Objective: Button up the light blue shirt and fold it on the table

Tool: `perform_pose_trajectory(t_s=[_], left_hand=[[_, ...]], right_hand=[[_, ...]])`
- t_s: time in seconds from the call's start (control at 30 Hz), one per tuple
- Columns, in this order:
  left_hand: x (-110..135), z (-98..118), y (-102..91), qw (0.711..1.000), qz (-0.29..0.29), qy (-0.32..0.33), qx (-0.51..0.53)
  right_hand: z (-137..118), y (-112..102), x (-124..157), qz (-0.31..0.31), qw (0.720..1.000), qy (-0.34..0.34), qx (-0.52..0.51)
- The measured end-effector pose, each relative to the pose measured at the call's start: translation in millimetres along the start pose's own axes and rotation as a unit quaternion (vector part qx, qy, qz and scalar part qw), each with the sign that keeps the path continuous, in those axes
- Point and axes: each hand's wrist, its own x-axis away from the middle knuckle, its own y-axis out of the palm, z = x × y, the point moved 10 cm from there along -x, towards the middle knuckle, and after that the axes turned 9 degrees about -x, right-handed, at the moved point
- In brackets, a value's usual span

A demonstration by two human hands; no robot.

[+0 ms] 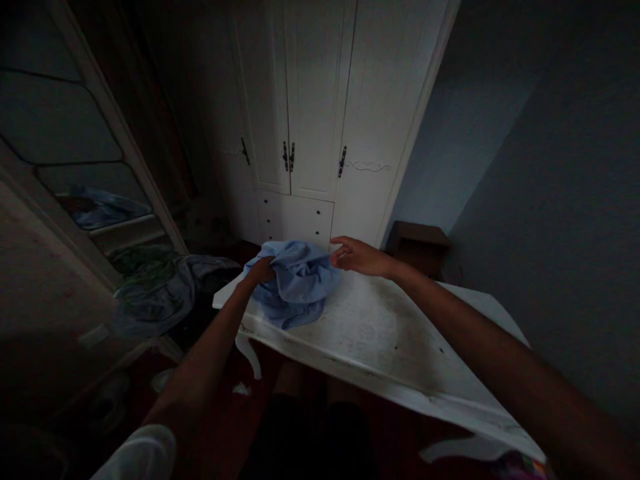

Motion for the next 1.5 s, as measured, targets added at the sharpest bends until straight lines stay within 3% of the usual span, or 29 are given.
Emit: perform_pose_trajectory(t_s=[0.1, 0.2, 0.3, 0.4, 0.5, 0.57, 0.63, 0.77, 0.83, 0.93, 1.03, 1.13, 1.2, 1.27, 1.37, 1.43, 1.5], left_hand=[[16.0, -12.7, -3.2, 1.000, 0.013, -0.001, 0.016], [32.0, -17.3, -29.1, 0.993, 0.102, 0.019, 0.051], [47.8, -15.2, -38.9, 0.980, 0.166, 0.045, 0.096], [48.9, -18.0, -3.3, 0.985, 0.095, 0.015, 0.146], [44.7, -27.7, 43.0, 0.974, 0.032, -0.047, 0.218], [41.8, -37.0, 56.6, 0.959, 0.072, -0.076, 0.264], [41.0, -48.2, 56.3, 0.938, 0.153, -0.090, 0.298], [48.3, -81.6, 46.5, 0.877, 0.279, -0.132, 0.369], [58.2, -98.9, 40.3, 0.845, 0.316, -0.152, 0.403], [89.7, -112.6, 25.7, 0.817, 0.382, -0.168, 0.397], [129.8, -102.8, 22.4, 0.806, 0.415, -0.176, 0.382], [147.2, -62.6, 38.1, 0.842, 0.350, -0.146, 0.383], [142.2, -19.1, 55.0, 0.888, 0.262, -0.086, 0.368], [130.8, 30.8, 76.6, 0.921, 0.158, 0.000, 0.355], [116.7, 90.4, 108.0, 0.930, 0.047, 0.101, 0.351], [109.4, 109.9, 124.9, 0.928, 0.014, 0.116, 0.354], [104.7, 115.7, 137.9, 0.930, 0.001, 0.101, 0.355]], right_hand=[[45.6, 2.4, 1.5, -0.010, 0.996, -0.010, 0.083], [79.1, 6.9, -8.7, 0.033, 0.986, -0.037, 0.160], [100.2, 44.3, -30.6, 0.010, 0.978, -0.064, 0.197], [123.0, 93.4, -59.1, 0.015, 0.976, -0.019, 0.215], [139.0, 135.2, -84.4, 0.081, 0.970, 0.043, 0.227], [140.8, 151.8, -97.2, 0.142, 0.964, 0.057, 0.216], [135.3, 162.3, -108.7, 0.168, 0.970, 0.028, 0.171], [133.0, 157.8, -112.8, 0.101, 0.994, -0.031, -0.021], [142.1, 140.1, -92.6, 0.063, 0.987, -0.023, -0.147], [156.0, 101.0, -30.8, 0.044, 0.963, -0.031, -0.266], [187.4, 47.2, 54.2, 0.145, 0.954, 0.001, -0.262], [217.2, -5.5, 145.5, 0.293, 0.932, 0.027, -0.214], [227.1, -33.5, 200.3, 0.373, 0.916, 0.039, -0.143], [230.5, -51.7, 241.5, 0.410, 0.907, 0.049, -0.086], [230.6, -69.4, 281.5, 0.444, 0.893, 0.063, -0.046], [227.1, -74.6, 293.4, 0.460, 0.885, 0.061, -0.033], [222.5, -75.1, 296.4, 0.477, 0.877, 0.054, -0.025]])
